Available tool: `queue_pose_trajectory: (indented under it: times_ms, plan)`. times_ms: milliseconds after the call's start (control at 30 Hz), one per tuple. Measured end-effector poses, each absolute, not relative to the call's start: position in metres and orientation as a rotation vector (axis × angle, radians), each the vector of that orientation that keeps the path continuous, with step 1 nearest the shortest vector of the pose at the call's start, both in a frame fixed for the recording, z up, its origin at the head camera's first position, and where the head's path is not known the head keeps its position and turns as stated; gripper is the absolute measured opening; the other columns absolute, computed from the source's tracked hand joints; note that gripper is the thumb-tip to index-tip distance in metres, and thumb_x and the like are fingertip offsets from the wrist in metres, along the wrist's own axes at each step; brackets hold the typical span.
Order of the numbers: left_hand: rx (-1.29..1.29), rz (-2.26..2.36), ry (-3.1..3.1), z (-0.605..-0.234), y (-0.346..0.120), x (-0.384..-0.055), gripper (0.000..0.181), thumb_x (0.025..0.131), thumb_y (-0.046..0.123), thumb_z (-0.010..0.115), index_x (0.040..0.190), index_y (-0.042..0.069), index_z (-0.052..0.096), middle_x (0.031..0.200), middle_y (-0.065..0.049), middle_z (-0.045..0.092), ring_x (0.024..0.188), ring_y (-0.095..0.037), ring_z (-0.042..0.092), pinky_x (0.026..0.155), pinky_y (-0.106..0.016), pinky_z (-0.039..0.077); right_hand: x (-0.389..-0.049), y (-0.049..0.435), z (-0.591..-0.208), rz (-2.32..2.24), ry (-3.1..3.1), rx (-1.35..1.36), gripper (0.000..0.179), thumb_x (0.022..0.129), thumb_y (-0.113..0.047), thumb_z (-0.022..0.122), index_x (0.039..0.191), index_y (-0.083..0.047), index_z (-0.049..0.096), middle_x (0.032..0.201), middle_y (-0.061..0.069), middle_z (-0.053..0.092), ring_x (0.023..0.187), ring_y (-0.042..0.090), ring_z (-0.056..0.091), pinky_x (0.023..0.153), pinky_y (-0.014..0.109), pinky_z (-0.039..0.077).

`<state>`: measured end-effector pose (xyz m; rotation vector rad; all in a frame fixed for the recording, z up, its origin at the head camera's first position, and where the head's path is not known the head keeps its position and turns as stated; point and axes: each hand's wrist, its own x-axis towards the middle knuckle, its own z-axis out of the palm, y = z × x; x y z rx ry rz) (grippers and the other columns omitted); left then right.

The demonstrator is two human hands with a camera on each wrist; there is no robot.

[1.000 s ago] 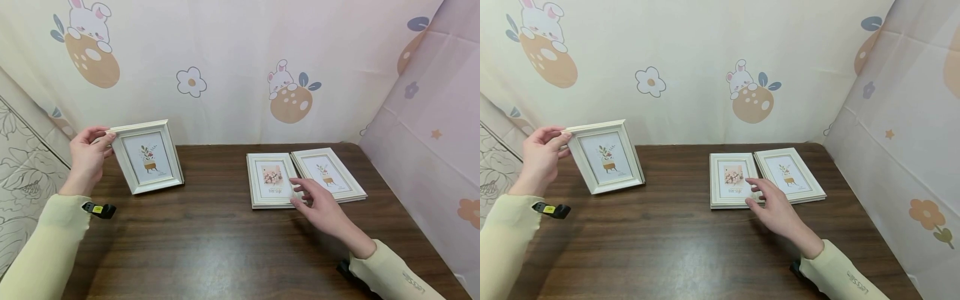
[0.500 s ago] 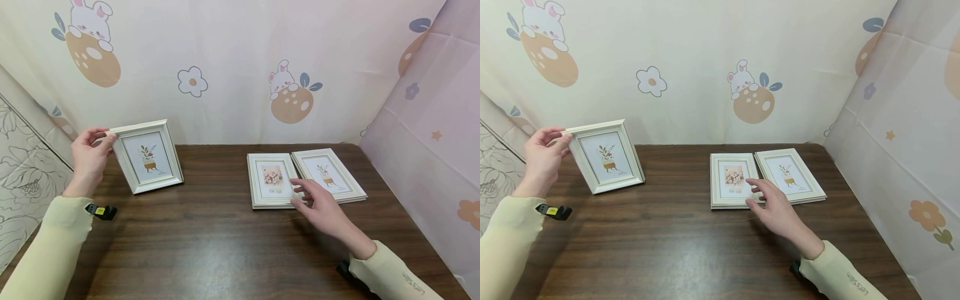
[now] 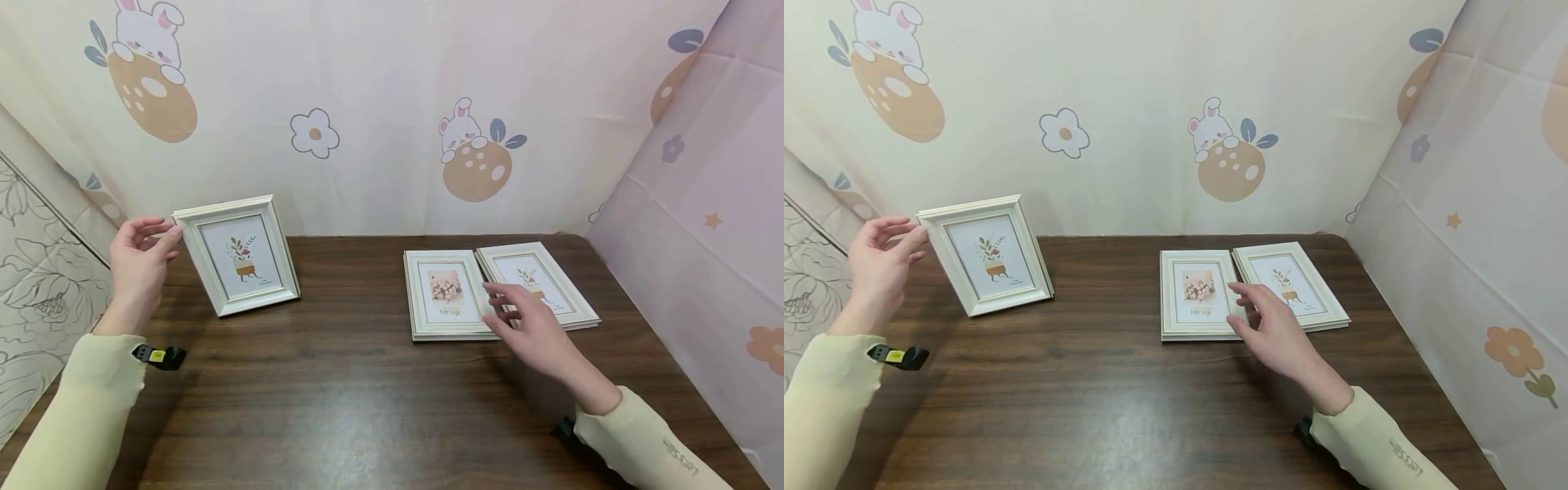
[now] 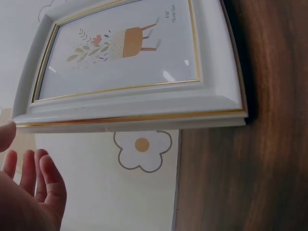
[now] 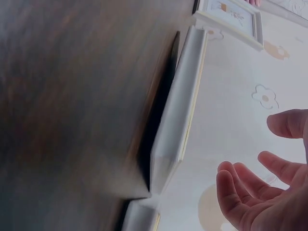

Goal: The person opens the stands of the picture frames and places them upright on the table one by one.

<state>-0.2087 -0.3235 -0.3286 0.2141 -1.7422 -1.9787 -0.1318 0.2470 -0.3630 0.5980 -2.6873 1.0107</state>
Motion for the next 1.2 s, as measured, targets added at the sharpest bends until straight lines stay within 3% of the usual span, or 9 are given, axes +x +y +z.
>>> queue_pose_trajectory:
  times_ms: [233,467,667,1000,1200]
  plan:
    - [0.188,-1.972,-1.62,-0.331,-0.323,-0.197,0.023,0.088,0.008,0.076,0.107,0.007,0.064,0.092,-0.004,0.062,0.068,-0.013,0.059,0.058,-0.018,0.051,-0.142,0.26,-0.362,0.991,-2.68,0.565,0.045,0.093,-0.007,0.069,0.135,0.0,0.054,0.126,0.02,0.06,0.106,0.035,0.063,0.081,0.05,0.056]
    - [-0.124,-1.991,-1.676,-0.326,-0.295,-0.189,0.014,0.091,-0.003,0.068,0.104,0.001,0.063,0.086,-0.004,0.064,0.062,-0.014,0.057,0.058,-0.019,0.047,-0.15,0.271,-0.361,0.984,-2.728,0.508,0.047,0.095,-0.012,0.067,0.138,0.0,0.052,0.131,0.022,0.057,0.11,0.038,0.061,0.085,0.052,0.054]
    - [-0.414,-1.929,-1.927,-0.324,-0.27,-0.183,0.013,0.095,-0.002,0.063,0.108,-0.003,0.061,0.084,-0.004,0.064,0.065,-0.011,0.058,0.06,-0.018,0.05,-0.157,0.277,-0.36,0.997,-2.728,0.513,0.046,0.096,-0.01,0.066,0.137,0.003,0.052,0.129,0.025,0.057,0.11,0.041,0.062,0.085,0.053,0.054]
    - [-0.643,-1.639,-2.45,-0.337,-0.218,-0.19,0.017,0.099,0.009,0.062,0.113,0.0,0.058,0.093,-0.015,0.063,0.074,-0.02,0.062,0.066,-0.029,0.053,-0.166,0.287,-0.364,1.011,-2.776,0.489,0.05,0.094,-0.01,0.069,0.138,0.005,0.05,0.13,0.029,0.055,0.109,0.044,0.061,0.085,0.056,0.052]
    - [-0.718,-1.632,-2.667,-0.342,-0.194,-0.203,0.02,0.1,0.022,0.064,0.116,0.011,0.061,0.102,-0.012,0.066,0.084,-0.027,0.067,0.074,-0.037,0.057,-0.162,0.286,-0.362,0.98,-2.769,0.498,0.047,0.095,-0.011,0.068,0.137,0.002,0.052,0.13,0.024,0.057,0.108,0.041,0.063,0.084,0.053,0.054]
